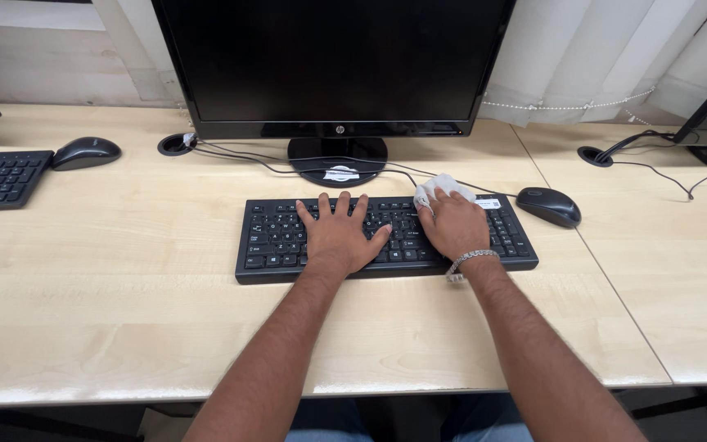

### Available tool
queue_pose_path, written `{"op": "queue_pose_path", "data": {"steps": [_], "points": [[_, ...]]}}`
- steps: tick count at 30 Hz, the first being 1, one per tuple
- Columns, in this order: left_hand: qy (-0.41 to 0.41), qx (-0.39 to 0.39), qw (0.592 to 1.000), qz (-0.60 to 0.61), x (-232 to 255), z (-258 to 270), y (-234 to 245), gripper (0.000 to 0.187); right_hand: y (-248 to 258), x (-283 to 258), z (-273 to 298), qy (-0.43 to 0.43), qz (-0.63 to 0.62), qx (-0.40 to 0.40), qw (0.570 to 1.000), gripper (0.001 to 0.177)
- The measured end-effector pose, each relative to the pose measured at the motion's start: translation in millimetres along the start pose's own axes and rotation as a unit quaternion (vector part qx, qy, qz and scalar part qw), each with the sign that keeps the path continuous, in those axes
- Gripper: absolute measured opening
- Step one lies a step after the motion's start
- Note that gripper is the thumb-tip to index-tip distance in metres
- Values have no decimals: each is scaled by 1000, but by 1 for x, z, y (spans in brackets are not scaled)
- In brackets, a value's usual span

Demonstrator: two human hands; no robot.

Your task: The person wipes the screen of a computer monitor with a cloth. They then wipe the surface of a computer keyboard and the desk area around it. Finally, they flip the keyboard over and wipe the underside.

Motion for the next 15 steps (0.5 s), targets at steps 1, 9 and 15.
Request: {"op": "queue_pose_path", "data": {"steps": [1, 9, 15], "points": [[-1, 3, 1000, 2, 1, -1, 2, 82, -6, 3, 0, -14, -9, -60, 998, 44], [3, -9, 1000, -4, 2, 5, -1, 81, 34, -1, 10, -5, 43, -33, 999, 36], [4, -10, 1000, -6, 3, 5, 0, 81, 31, 2, 15, -29, -54, -60, 996, 36]]}}
Point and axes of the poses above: each hand's wrist, its own z-axis away from the middle knuckle, its own y-axis out of the back of the hand, x = y × z, the point moved 9 cm from there along -z, towards the middle knuckle, and after that the axes turned 3 degrees about x, right-handed, at the moved point
